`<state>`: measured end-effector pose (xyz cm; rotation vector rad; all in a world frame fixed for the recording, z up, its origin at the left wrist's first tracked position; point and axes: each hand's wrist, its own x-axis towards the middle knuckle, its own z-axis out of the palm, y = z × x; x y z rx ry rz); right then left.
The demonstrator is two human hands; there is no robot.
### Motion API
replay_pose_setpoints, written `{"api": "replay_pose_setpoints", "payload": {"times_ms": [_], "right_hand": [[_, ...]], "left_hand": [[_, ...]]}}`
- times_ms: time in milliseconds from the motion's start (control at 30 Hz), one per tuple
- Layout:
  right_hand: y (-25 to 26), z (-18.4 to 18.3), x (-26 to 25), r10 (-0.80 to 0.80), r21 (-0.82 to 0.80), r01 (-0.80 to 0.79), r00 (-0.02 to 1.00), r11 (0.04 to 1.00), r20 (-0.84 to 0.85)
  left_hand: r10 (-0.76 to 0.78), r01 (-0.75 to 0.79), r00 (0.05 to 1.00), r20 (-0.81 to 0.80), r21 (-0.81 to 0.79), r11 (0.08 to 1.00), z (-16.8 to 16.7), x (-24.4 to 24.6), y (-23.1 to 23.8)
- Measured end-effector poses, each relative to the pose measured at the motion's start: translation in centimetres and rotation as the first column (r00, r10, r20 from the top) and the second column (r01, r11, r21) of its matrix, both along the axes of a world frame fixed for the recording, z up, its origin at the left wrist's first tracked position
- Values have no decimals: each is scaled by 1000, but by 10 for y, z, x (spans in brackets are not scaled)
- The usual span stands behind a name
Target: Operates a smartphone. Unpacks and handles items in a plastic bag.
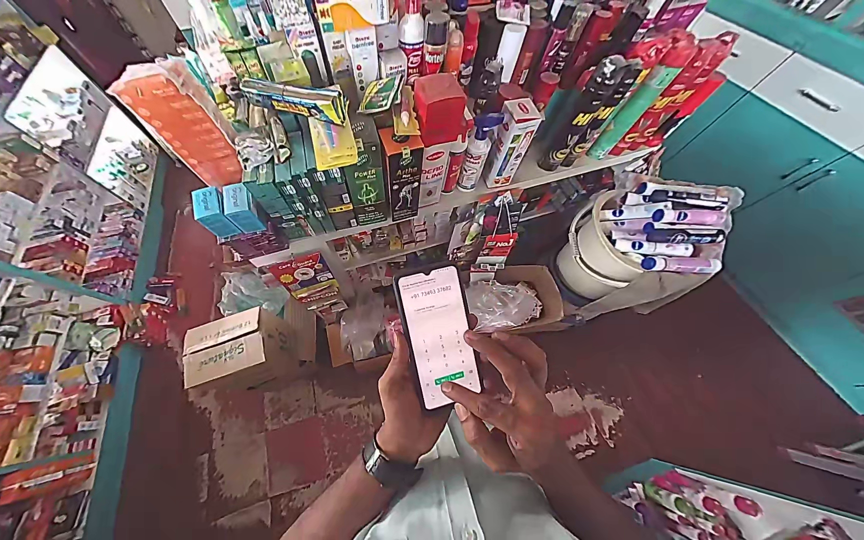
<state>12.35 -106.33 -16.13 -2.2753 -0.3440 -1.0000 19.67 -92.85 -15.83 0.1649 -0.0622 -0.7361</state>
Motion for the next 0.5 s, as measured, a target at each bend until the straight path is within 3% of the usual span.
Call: {"api": "replay_pose_setpoints", "payload": {"times_ms": [500], "right_hand": [[23,6,6,7,-16,-6,998,1000,58]], "left_hand": [[-28,28,1000,5,-59,998,-2,3,27]]}}
